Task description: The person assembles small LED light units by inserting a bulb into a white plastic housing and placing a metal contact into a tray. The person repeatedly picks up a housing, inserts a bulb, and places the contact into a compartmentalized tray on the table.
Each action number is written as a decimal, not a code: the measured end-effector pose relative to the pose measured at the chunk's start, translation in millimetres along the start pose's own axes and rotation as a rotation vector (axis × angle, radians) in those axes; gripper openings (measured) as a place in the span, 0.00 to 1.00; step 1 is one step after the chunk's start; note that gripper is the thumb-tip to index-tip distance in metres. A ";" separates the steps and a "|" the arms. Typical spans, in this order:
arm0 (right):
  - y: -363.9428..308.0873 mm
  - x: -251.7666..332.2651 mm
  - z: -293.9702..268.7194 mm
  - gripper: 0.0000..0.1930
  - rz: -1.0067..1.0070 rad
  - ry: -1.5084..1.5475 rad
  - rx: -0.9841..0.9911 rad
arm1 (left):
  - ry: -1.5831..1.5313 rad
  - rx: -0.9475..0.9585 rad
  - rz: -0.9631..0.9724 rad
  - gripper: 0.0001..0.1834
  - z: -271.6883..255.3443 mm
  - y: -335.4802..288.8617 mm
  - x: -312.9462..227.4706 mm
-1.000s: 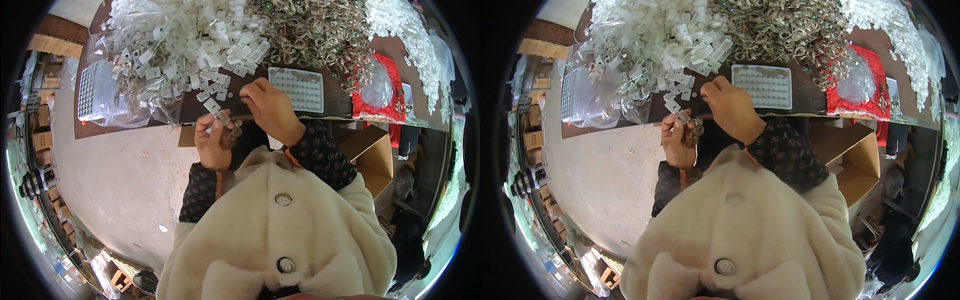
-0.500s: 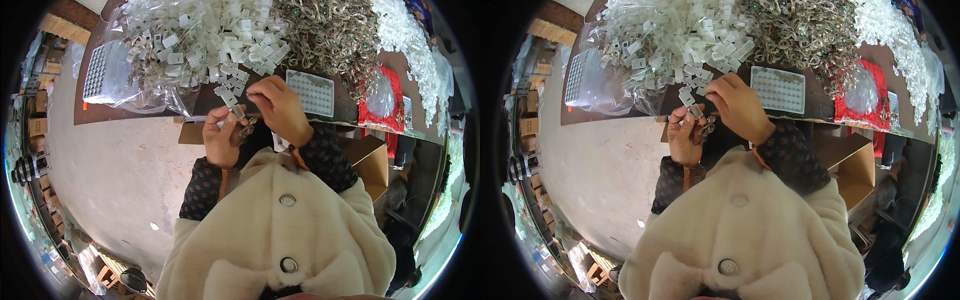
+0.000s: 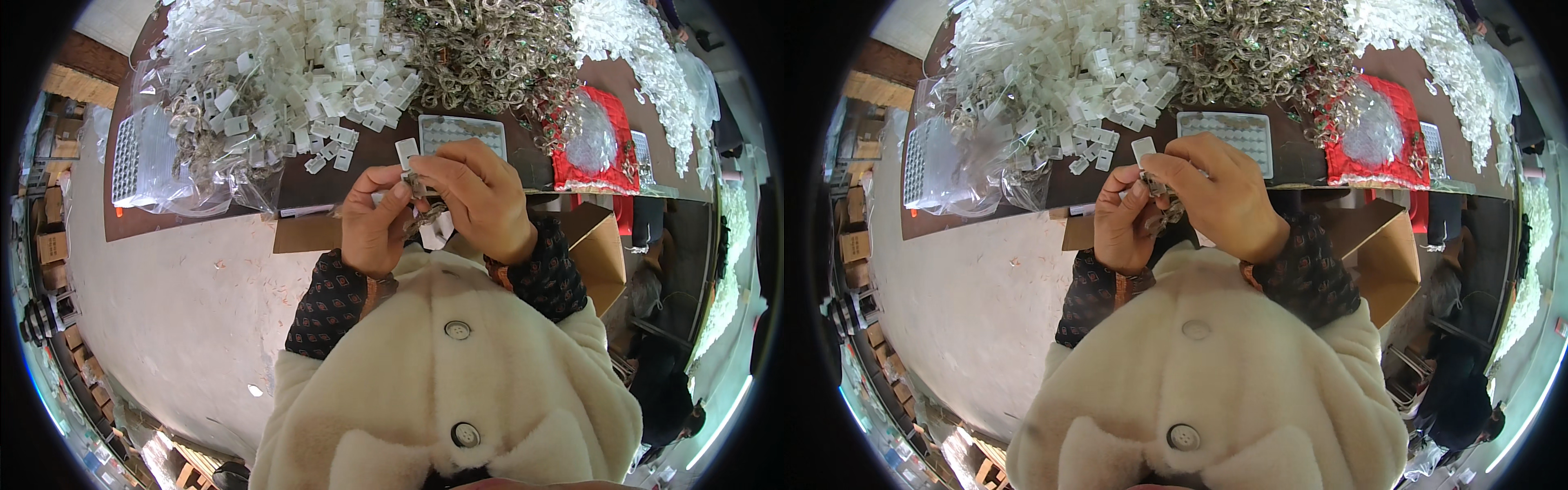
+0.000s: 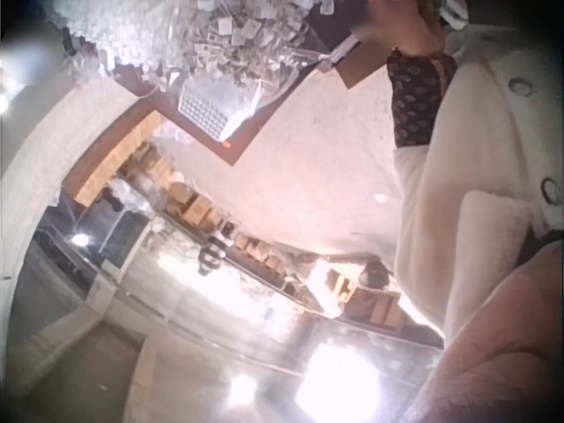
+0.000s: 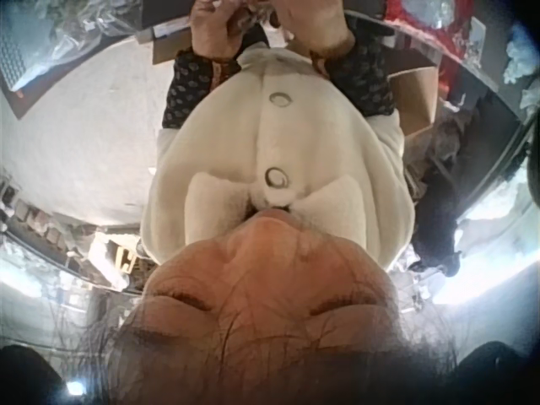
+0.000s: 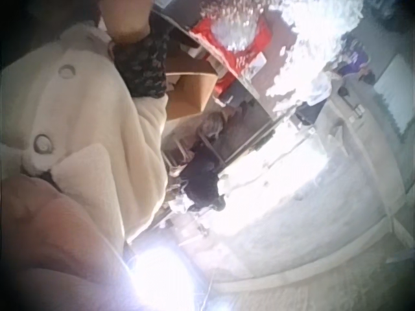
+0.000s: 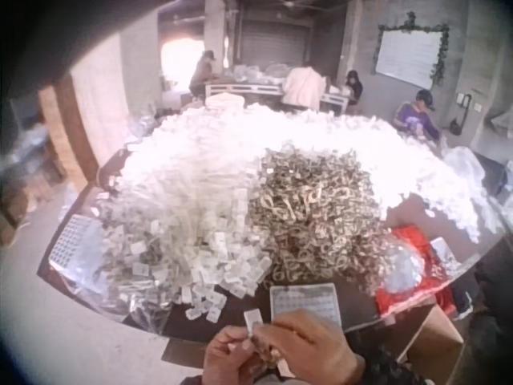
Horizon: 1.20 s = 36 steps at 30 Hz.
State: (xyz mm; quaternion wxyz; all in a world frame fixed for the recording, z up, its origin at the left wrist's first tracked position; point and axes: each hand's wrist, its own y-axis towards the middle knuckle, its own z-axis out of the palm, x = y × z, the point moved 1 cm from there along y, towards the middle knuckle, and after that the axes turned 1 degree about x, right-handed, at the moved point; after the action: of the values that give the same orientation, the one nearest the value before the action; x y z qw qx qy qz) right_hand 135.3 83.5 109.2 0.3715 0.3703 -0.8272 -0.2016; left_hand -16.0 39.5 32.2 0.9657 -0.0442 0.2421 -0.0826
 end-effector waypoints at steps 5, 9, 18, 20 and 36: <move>-7.9 -13.6 7.4 0.17 -0.060 0.015 0.055 | 0.015 -0.024 -0.073 0.09 -7.3 3.3 7.5; -14.6 -27.7 19.9 0.13 0.014 0.117 -0.004 | 0.049 -0.116 -0.039 0.10 -17.6 4.8 7.3; -12.8 -78.7 46.5 0.08 0.277 -0.382 0.069 | 0.051 -0.150 -0.015 0.11 -22.9 7.5 1.9; -8.6 -76.0 45.5 0.09 0.251 -0.349 0.050 | 0.051 -0.150 -0.008 0.11 -22.3 8.7 0.9; 0.1 -5.1 13.1 0.06 0.158 0.140 0.182 | -0.010 -0.206 -0.074 0.08 -13.7 2.7 10.0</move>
State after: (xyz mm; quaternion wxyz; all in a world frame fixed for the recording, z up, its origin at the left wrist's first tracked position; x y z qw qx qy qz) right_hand 127.6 88.3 98.5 0.4076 0.3494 -0.8408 -0.0695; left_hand -13.4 39.7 15.3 0.9536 -0.1524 0.2427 -0.0929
